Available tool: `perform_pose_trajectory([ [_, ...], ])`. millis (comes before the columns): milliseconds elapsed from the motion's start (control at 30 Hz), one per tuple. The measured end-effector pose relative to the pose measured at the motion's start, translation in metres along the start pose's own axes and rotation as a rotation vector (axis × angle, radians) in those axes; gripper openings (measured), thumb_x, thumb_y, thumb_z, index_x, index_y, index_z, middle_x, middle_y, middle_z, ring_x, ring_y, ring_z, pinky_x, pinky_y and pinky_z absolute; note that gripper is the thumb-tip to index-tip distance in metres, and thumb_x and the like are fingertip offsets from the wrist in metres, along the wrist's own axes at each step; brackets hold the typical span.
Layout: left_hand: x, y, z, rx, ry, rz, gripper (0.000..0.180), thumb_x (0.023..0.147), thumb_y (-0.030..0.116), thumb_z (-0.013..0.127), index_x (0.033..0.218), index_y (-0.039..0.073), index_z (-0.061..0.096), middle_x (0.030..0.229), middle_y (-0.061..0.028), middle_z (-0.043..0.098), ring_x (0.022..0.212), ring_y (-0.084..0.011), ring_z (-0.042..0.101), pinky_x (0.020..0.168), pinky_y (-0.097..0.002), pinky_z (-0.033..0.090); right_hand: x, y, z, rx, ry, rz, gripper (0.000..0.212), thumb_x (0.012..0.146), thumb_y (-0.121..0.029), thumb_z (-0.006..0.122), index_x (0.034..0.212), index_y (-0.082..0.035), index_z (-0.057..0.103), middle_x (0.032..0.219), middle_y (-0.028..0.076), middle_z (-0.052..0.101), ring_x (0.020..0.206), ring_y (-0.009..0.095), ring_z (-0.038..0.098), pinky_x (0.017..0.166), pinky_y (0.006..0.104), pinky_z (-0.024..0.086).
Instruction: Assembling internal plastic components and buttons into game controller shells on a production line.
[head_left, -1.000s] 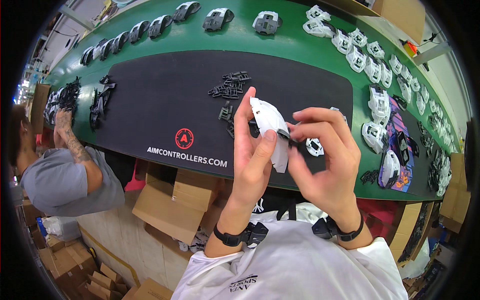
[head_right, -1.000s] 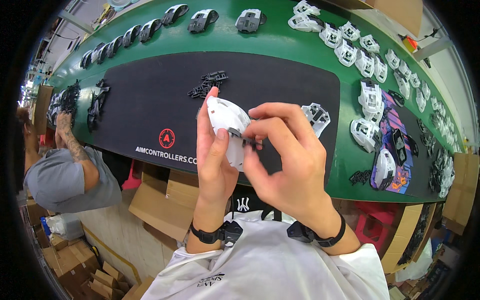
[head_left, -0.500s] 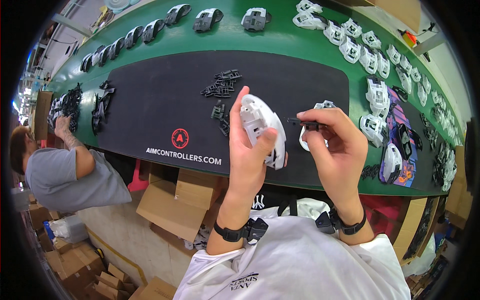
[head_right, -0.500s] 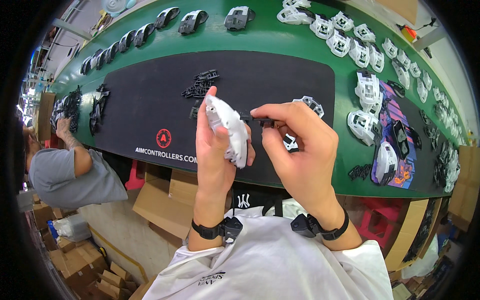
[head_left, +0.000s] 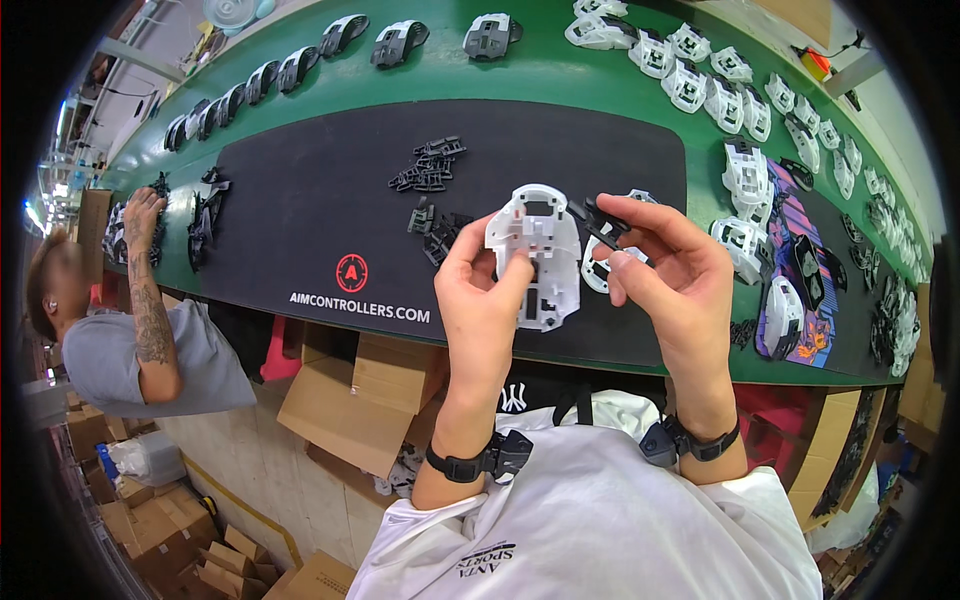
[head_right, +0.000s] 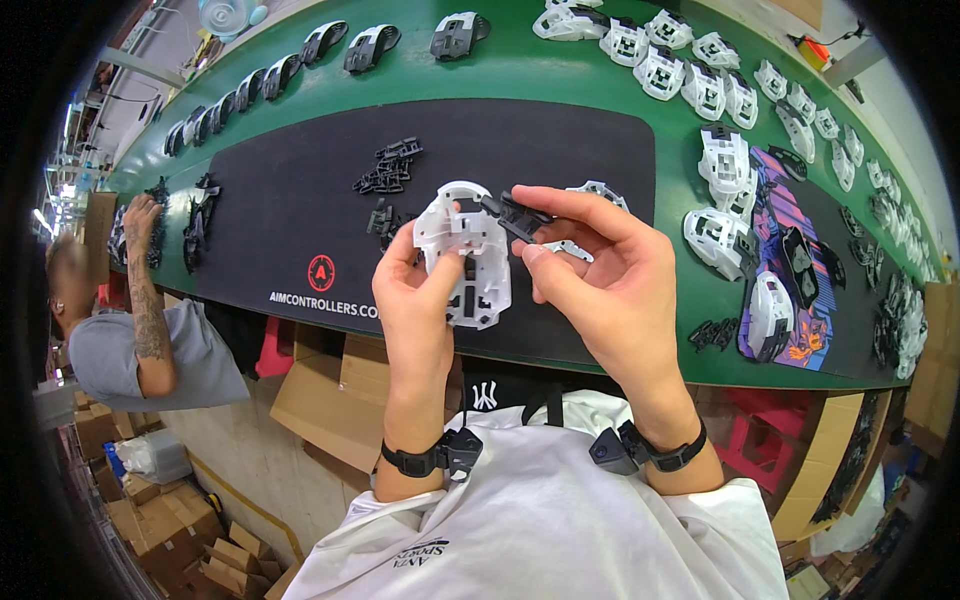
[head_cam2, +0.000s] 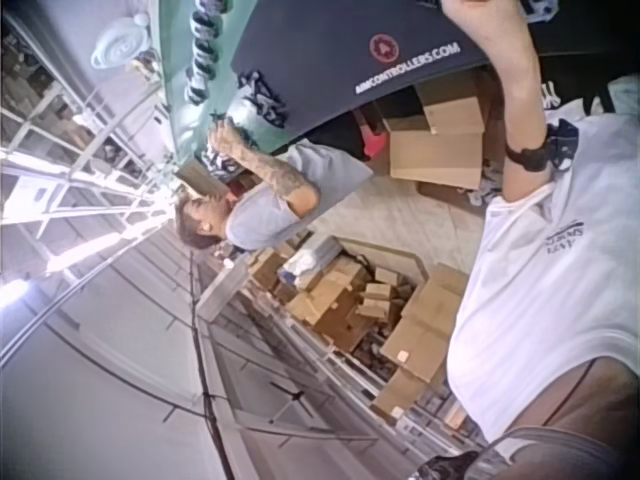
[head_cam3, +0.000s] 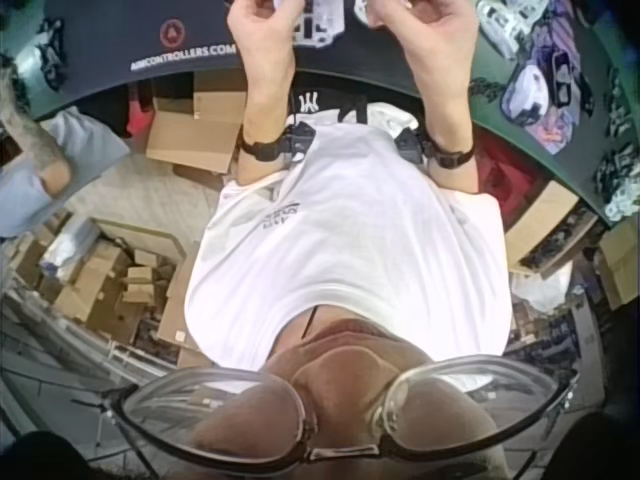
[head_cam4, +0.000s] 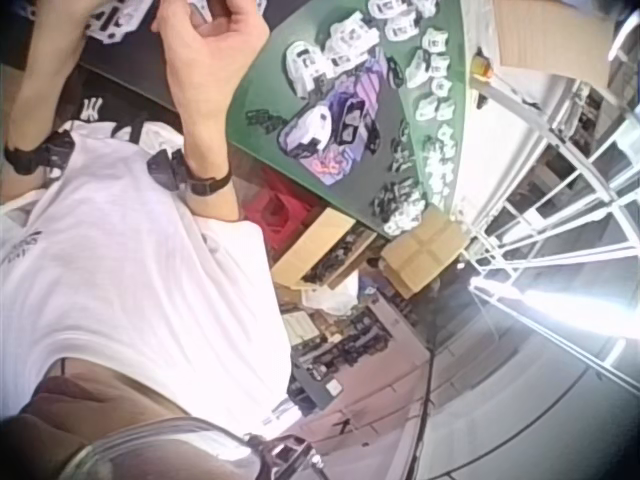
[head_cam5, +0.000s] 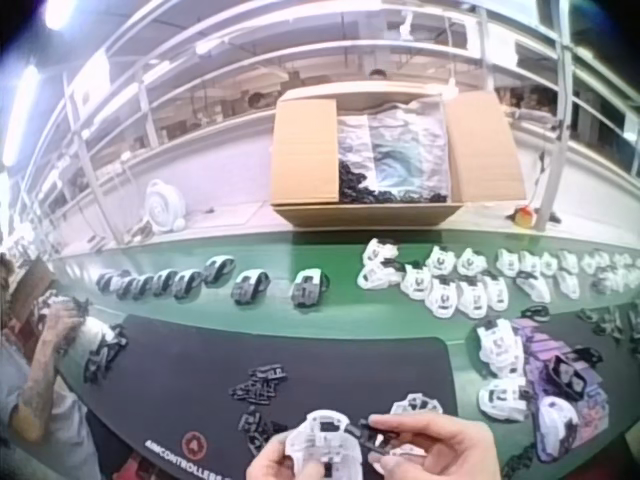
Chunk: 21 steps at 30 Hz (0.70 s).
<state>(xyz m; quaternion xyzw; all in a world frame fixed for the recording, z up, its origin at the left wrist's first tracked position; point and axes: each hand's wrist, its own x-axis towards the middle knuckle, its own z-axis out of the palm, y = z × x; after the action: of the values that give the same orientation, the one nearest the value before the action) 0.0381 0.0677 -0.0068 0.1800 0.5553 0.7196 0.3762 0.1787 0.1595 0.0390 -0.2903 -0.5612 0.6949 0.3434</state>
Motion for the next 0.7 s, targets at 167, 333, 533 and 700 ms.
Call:
perform_pose_trajectory([
  [167, 0.000, 0.004, 0.007, -0.318, 0.018, -0.095, 0.047, 0.085, 0.002, 0.048, 0.132, 0.003, 0.046, 0.119, -0.0181, 0.062, 0.103, -0.0295, 0.068, 0.088, -0.0443, 0.057, 0.001, 0.009, -0.004, 0.156, 0.002, 0.039, 0.031, 0.090, 0.005, 0.067, 0.120, 0.008, 0.065, 0.118, 0.015, 0.065, 0.097, 0.016, 0.067, 0.077, 0.0291, 0.060],
  [333, -0.001, 0.013, -0.007, -0.669, -0.391, -0.128, 0.080, 0.085, 0.027, 0.046, 0.158, 0.004, 0.022, 0.151, -0.0363, 0.036, 0.129, -0.0421, 0.053, 0.108, -0.0548, 0.043, 0.004, 0.002, 0.003, 0.115, 0.111, 0.024, 0.022, 0.091, 0.002, 0.068, 0.112, 0.006, 0.068, 0.105, 0.010, 0.070, 0.096, 0.012, 0.066, 0.084, 0.0275, 0.057],
  [533, -0.006, 0.015, -0.015, -0.416, -0.339, -0.062, 0.069, 0.100, 0.025, 0.049, 0.159, 0.004, 0.020, 0.147, -0.0245, 0.044, 0.132, -0.0340, 0.052, 0.109, -0.0478, 0.044, 0.002, -0.010, -0.014, 0.025, 0.052, 0.020, 0.023, 0.087, 0.002, 0.072, 0.110, 0.002, 0.069, 0.099, 0.004, 0.069, 0.094, 0.008, 0.064, 0.084, 0.0225, 0.050],
  [700, -0.009, 0.010, -0.005, -0.175, -0.301, 0.134, 0.065, 0.104, 0.022, 0.058, 0.157, 0.003, 0.025, 0.131, -0.0094, 0.050, 0.125, -0.0245, 0.057, 0.100, -0.0374, 0.051, -0.007, -0.016, 0.003, -0.022, -0.042, -0.052, 0.020, 0.085, 0.004, 0.074, 0.104, 0.002, 0.068, 0.096, 0.004, 0.068, 0.088, 0.009, 0.064, 0.079, 0.0222, 0.051],
])
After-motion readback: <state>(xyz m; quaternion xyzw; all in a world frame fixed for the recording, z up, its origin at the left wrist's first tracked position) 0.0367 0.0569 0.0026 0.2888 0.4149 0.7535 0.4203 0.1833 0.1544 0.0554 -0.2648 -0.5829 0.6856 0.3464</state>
